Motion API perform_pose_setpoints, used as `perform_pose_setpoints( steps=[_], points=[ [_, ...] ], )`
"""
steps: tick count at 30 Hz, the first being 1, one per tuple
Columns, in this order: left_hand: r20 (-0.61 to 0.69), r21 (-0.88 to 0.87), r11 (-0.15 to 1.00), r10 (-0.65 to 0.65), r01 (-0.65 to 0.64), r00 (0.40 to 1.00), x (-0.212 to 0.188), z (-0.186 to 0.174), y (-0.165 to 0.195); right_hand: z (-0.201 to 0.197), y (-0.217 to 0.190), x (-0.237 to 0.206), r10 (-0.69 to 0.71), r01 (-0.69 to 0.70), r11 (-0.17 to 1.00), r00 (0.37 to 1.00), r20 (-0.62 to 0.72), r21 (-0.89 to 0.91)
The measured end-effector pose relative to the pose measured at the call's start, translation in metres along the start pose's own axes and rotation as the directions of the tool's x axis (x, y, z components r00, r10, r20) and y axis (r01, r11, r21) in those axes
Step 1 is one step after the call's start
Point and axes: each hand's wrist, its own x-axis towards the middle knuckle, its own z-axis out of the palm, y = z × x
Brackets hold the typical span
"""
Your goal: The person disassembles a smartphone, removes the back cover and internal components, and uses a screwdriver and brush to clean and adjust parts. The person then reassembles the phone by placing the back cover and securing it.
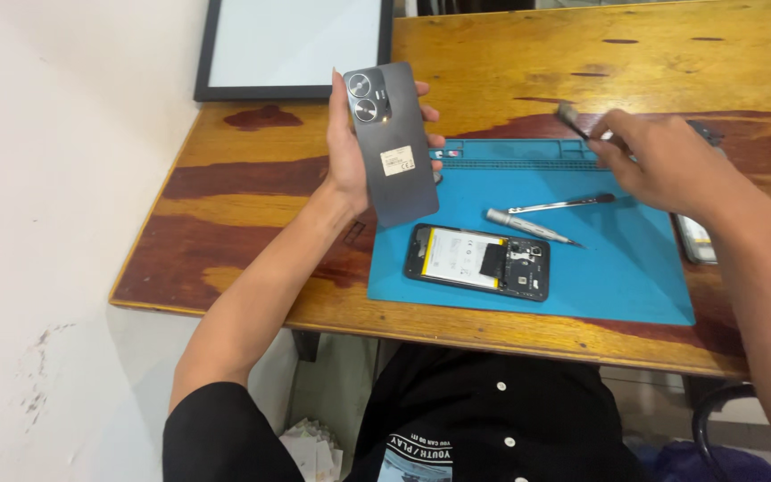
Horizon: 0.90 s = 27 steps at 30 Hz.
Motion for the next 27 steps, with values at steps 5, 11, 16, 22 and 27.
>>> perform_pose_setpoints(
  steps=[5,11,16,22,27],
  points=[
    [0.054,-0.047,0.999,0.018,-0.016,0.998,-0.001,0.003,-0.011,-0.005,-0.03,-0.005,-0.253,0.297,0.942,0.935,-0.249,0.158],
    [0.155,-0.008,1.0,-0.002,0.003,0.988,-0.005,0.005,-0.024,0.011,-0.074,-0.014,-0.384,0.455,0.818,0.887,-0.256,0.351],
    [0.106,-0.053,0.991,-0.114,0.12,0.988,-0.005,0.003,-0.028,0.018,-0.083,-0.017,-0.388,0.452,0.85,0.885,-0.259,0.272],
    [0.068,-0.083,0.986,-0.141,0.147,0.988,-0.003,0.002,-0.029,0.012,-0.065,-0.013,-0.365,0.417,0.885,0.897,-0.248,0.208],
    [0.101,-0.061,0.991,-0.115,0.122,0.988,-0.004,0.002,-0.032,0.015,-0.06,-0.011,-0.428,0.481,0.849,0.869,-0.248,0.221]
  ],
)
